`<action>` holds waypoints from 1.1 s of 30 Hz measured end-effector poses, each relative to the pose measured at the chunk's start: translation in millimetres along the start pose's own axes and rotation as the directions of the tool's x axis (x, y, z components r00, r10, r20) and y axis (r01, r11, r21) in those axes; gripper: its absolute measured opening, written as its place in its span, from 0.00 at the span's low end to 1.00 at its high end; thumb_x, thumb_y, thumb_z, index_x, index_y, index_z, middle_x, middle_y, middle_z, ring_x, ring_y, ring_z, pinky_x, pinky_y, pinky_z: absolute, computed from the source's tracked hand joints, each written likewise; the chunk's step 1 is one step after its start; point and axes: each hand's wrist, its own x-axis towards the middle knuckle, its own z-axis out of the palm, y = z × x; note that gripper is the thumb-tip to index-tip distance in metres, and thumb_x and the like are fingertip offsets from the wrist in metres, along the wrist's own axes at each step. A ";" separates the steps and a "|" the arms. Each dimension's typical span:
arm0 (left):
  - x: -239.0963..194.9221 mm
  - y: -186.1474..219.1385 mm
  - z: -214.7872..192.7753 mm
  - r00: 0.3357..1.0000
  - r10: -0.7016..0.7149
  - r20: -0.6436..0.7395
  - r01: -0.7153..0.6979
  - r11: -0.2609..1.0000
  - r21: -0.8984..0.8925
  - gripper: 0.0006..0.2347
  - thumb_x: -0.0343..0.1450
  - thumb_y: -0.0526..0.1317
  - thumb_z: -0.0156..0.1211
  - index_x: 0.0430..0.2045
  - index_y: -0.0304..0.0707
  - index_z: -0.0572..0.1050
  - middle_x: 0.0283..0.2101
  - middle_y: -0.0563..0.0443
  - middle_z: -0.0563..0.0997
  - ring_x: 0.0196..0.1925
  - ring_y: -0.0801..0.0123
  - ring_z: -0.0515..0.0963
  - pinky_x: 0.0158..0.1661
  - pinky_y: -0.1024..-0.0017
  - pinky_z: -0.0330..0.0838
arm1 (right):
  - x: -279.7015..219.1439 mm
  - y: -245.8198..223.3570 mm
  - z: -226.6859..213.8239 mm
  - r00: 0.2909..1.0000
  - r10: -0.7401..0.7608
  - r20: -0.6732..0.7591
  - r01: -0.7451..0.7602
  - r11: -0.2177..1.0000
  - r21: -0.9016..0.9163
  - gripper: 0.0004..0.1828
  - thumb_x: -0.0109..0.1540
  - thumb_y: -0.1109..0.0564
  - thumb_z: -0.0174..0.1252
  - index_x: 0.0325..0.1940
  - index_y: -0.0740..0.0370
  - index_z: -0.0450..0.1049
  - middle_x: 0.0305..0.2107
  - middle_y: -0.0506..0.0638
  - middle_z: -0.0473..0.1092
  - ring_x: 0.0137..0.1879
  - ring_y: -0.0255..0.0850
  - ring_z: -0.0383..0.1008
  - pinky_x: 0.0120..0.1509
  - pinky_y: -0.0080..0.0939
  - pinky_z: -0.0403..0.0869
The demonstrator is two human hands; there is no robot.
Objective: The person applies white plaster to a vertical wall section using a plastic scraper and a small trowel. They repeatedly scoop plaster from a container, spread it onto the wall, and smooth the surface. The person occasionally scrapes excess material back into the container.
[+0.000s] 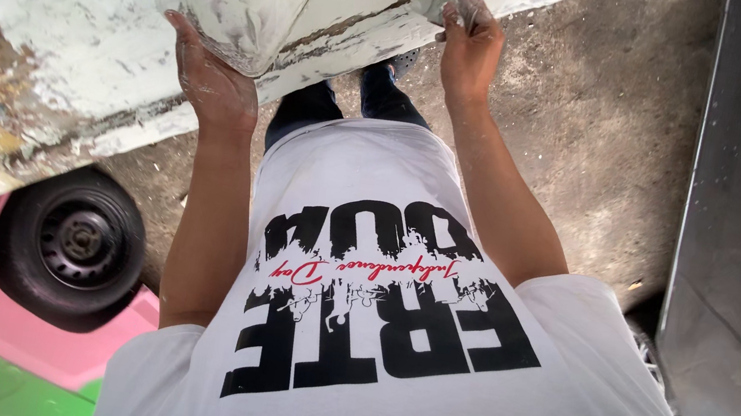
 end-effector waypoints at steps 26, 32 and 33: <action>-5.6 149.5 -177.7 0.978 0.074 -0.197 -0.023 0.968 0.250 0.40 0.75 0.61 0.56 0.76 0.38 0.47 0.80 0.40 0.48 0.83 0.48 0.47 0.78 0.41 0.49 | -100.1 -14.5 150.8 0.960 0.152 0.235 -0.229 0.908 0.350 0.10 0.63 0.68 0.58 0.48 0.67 0.79 0.37 0.54 0.79 0.38 0.37 0.80 0.39 0.34 0.81; -12.0 174.3 -187.0 0.945 -0.027 -0.327 0.146 0.927 0.345 0.43 0.70 0.65 0.56 0.75 0.40 0.47 0.78 0.42 0.47 0.80 0.50 0.43 0.73 0.37 0.47 | -22.4 16.9 65.3 0.842 -0.426 -0.332 0.240 0.846 -0.477 0.09 0.65 0.65 0.58 0.45 0.62 0.83 0.32 0.51 0.83 0.29 0.32 0.77 0.30 0.30 0.74; -12.8 174.2 -184.0 0.954 -0.035 -0.297 0.136 0.934 0.329 0.42 0.72 0.65 0.56 0.75 0.39 0.46 0.78 0.43 0.46 0.81 0.50 0.45 0.74 0.38 0.51 | -7.5 21.2 47.4 0.773 -0.566 -0.285 0.319 0.736 -0.597 0.08 0.67 0.64 0.59 0.46 0.61 0.82 0.35 0.49 0.83 0.33 0.30 0.80 0.34 0.28 0.77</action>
